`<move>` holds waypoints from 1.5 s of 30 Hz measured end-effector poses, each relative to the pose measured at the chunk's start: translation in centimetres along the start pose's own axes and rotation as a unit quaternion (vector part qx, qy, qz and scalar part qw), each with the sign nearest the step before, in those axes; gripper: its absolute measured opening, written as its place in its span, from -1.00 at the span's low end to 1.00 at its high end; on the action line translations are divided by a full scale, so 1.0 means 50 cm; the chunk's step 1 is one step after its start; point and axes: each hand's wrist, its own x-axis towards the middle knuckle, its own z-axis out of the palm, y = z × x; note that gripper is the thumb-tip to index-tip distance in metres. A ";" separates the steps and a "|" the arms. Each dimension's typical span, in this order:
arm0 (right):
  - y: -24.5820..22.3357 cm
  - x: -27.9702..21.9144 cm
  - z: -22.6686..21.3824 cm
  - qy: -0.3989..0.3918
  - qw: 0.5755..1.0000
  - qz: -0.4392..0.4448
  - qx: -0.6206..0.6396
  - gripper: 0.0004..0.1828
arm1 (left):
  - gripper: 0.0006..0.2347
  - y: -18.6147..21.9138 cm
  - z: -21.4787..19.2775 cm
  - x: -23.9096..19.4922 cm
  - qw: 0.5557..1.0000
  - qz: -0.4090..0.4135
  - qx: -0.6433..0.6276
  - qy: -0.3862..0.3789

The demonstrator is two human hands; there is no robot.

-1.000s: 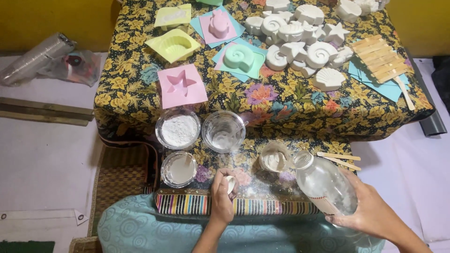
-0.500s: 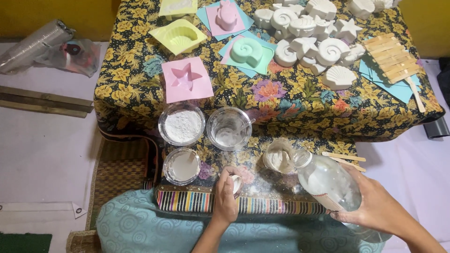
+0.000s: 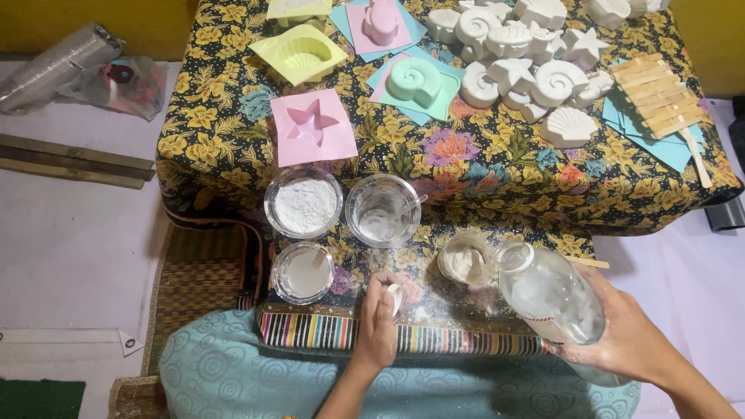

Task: Mixing plaster powder with water and filling silicone molds to create small decorative shapes.

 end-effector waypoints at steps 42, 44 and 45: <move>-0.158 -0.114 0.180 -0.109 0.832 -0.168 0.518 0.21 | -0.66 0.342 0.021 0.113 0.914 0.121 -0.020 -0.387; -0.186 -0.118 0.176 -0.100 0.822 -0.171 0.535 0.23 | -0.54 0.353 0.031 0.090 0.927 0.091 -0.072 -0.357; -0.200 -0.119 0.173 -0.093 0.812 -0.170 0.550 0.25 | -0.39 0.357 0.036 0.079 0.936 0.059 -0.126 -0.324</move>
